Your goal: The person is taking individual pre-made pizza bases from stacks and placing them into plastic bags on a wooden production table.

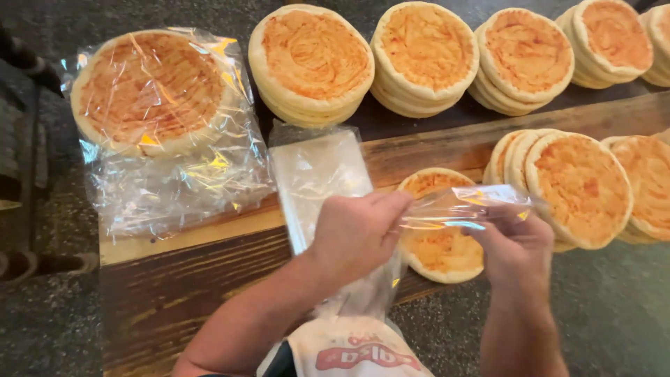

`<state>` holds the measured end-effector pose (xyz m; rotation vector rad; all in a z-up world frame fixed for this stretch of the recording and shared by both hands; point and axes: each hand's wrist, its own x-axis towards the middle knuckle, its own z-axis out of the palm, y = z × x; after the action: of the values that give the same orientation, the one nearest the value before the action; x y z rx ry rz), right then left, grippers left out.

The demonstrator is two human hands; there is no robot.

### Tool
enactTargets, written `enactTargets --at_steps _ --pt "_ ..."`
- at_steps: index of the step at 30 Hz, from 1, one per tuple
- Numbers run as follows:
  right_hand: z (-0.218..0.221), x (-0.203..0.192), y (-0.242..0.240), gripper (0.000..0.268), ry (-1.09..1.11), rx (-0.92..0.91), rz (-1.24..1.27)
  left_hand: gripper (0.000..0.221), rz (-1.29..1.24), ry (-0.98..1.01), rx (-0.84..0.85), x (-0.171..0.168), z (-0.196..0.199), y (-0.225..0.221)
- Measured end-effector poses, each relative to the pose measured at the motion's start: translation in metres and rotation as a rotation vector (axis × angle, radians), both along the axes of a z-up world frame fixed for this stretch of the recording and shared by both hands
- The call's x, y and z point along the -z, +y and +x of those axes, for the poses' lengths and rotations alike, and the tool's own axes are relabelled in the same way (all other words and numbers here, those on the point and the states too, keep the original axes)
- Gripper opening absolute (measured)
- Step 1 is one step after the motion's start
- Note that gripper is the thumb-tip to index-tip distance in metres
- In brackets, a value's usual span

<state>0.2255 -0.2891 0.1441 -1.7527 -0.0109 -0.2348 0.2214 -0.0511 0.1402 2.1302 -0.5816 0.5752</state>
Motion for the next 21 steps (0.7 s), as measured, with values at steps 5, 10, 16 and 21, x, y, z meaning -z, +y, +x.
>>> enactTargets --at_steps 5,10,16,21 --pt "0.064 0.043 -0.004 0.056 0.002 -0.272 0.384 0.02 -0.083 0.575 0.061 -0.008 0.037 -0.012" --pt "0.105 0.14 -0.031 0.01 0.191 -0.39 0.765 0.02 -0.33 1.029 0.069 0.003 0.075 -0.024" --pt "0.119 0.202 -0.045 0.008 0.45 -0.26 0.706 0.033 0.119 1.201 0.106 0.036 0.112 -0.009" --pt "0.126 0.261 -0.045 0.014 0.459 0.037 0.446 0.054 0.925 -0.116 -0.507 0.074 0.161 -0.012"
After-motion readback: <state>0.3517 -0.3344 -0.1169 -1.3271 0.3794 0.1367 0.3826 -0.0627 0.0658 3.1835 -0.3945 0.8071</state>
